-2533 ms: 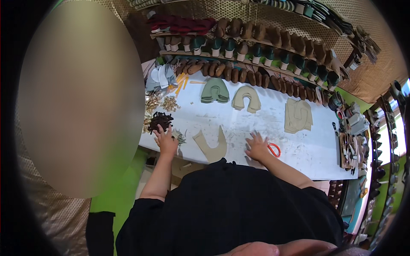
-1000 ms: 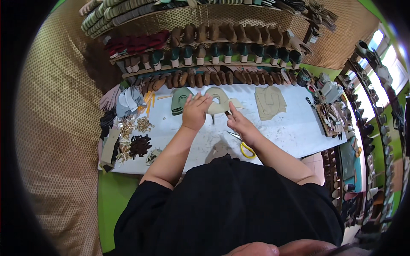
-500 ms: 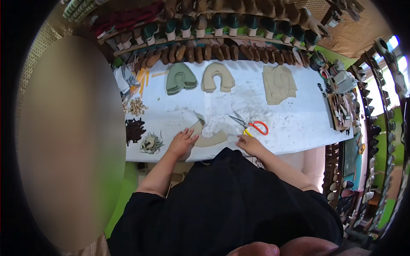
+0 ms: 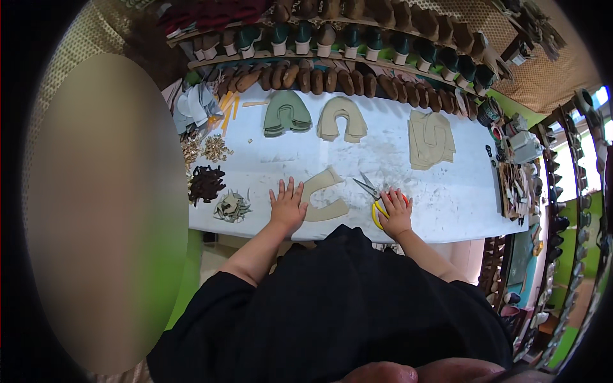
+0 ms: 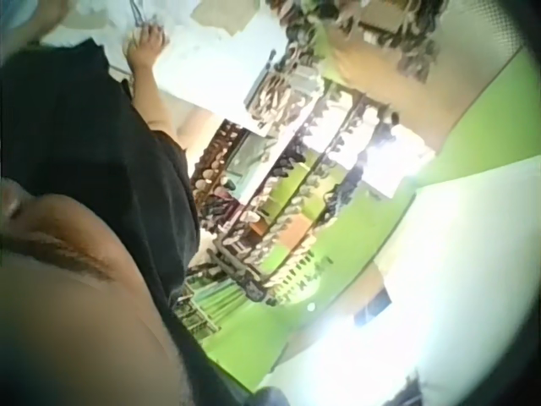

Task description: The recorder uses scissors to cut out specific shoe pattern shapes from a sheet of material on a workbench.

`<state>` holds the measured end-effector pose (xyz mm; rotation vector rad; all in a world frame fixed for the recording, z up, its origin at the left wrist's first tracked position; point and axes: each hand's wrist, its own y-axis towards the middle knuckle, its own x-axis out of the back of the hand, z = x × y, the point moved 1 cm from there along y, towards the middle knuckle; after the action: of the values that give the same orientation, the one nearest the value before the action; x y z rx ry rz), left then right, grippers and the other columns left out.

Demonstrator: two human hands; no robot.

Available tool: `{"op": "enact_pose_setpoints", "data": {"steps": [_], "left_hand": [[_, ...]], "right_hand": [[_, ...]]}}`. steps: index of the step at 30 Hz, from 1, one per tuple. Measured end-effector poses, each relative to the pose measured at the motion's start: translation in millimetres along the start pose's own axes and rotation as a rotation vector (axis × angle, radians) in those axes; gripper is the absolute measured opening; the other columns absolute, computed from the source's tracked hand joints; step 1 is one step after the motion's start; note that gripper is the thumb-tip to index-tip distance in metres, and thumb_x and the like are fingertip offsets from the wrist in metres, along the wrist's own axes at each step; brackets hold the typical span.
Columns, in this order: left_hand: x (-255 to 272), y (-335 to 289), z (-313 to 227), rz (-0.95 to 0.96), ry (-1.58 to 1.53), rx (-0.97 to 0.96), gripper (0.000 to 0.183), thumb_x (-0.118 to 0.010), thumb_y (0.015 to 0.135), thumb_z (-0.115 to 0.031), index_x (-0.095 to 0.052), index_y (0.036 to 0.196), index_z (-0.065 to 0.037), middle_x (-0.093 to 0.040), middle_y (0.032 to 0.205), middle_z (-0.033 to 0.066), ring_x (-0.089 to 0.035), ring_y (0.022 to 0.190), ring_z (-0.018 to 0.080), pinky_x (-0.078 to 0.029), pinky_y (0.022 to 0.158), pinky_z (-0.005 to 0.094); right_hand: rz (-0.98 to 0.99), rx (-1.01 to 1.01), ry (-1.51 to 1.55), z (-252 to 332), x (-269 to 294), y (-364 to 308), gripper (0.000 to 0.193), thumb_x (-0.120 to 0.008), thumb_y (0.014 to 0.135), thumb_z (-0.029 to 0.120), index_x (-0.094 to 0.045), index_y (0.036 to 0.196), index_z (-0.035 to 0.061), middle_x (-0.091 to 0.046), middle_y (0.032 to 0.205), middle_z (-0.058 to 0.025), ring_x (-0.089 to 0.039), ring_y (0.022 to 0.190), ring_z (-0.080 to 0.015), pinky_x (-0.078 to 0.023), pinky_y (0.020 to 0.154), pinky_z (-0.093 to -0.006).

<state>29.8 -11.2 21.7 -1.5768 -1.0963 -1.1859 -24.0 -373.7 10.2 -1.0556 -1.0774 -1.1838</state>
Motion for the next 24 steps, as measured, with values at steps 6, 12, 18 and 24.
{"op": "enact_pose_setpoints", "data": {"steps": [6, 12, 18, 24], "left_hand": [[15, 4, -12, 0.064, 0.039, 0.012, 0.076, -0.051, 0.093, -0.044, -0.022, 0.156, -0.014, -0.014, 0.164, 0.0144, -0.009, 0.151, 0.0367, -0.003, 0.116, 0.0646], [-7, 39, -33, 0.015, -0.029, -0.048, 0.082, -0.052, 0.092, -0.044, -0.019, 0.154, 0.0, -0.014, 0.163, 0.0178, -0.01, 0.151, 0.0353, -0.005, 0.117, 0.0619], [-6, 66, -80, 0.095, -0.066, -0.14, 0.086, -0.052, 0.093, -0.049, -0.015, 0.155, -0.002, -0.007, 0.164, 0.0151, -0.006, 0.152, 0.0327, -0.006, 0.122, 0.0493], [-16, 78, -86, 0.099, -0.062, -0.447, 0.086, -0.052, 0.092, -0.051, -0.019, 0.154, -0.002, -0.013, 0.163, 0.0161, -0.009, 0.152, 0.0311, -0.008, 0.122, 0.0451]], "right_hand": [[-0.045, 0.006, 0.03, -6, -3, 2, 0.072, -0.061, 0.084, 0.037, -0.037, 0.15, 0.0216, -0.028, 0.159, -0.008, -0.023, 0.148, -0.0302, -0.008, 0.116, -0.0634], [-0.053, 0.029, 0.058, -4, -1, 6, 0.071, -0.061, 0.083, 0.034, -0.039, 0.149, 0.0194, -0.03, 0.158, -0.0082, -0.023, 0.148, -0.03, -0.008, 0.116, -0.0628], [-0.058, 0.03, 0.065, -6, -1, 5, 0.071, -0.061, 0.082, 0.034, -0.039, 0.149, 0.0195, -0.031, 0.158, -0.0077, -0.025, 0.147, -0.0304, -0.009, 0.116, -0.0627], [-0.092, 0.025, 0.122, -7, -2, 6, 0.074, -0.064, 0.08, 0.033, -0.04, 0.146, 0.0101, -0.034, 0.155, -0.0134, -0.026, 0.146, -0.031, -0.011, 0.117, -0.0594]]}}
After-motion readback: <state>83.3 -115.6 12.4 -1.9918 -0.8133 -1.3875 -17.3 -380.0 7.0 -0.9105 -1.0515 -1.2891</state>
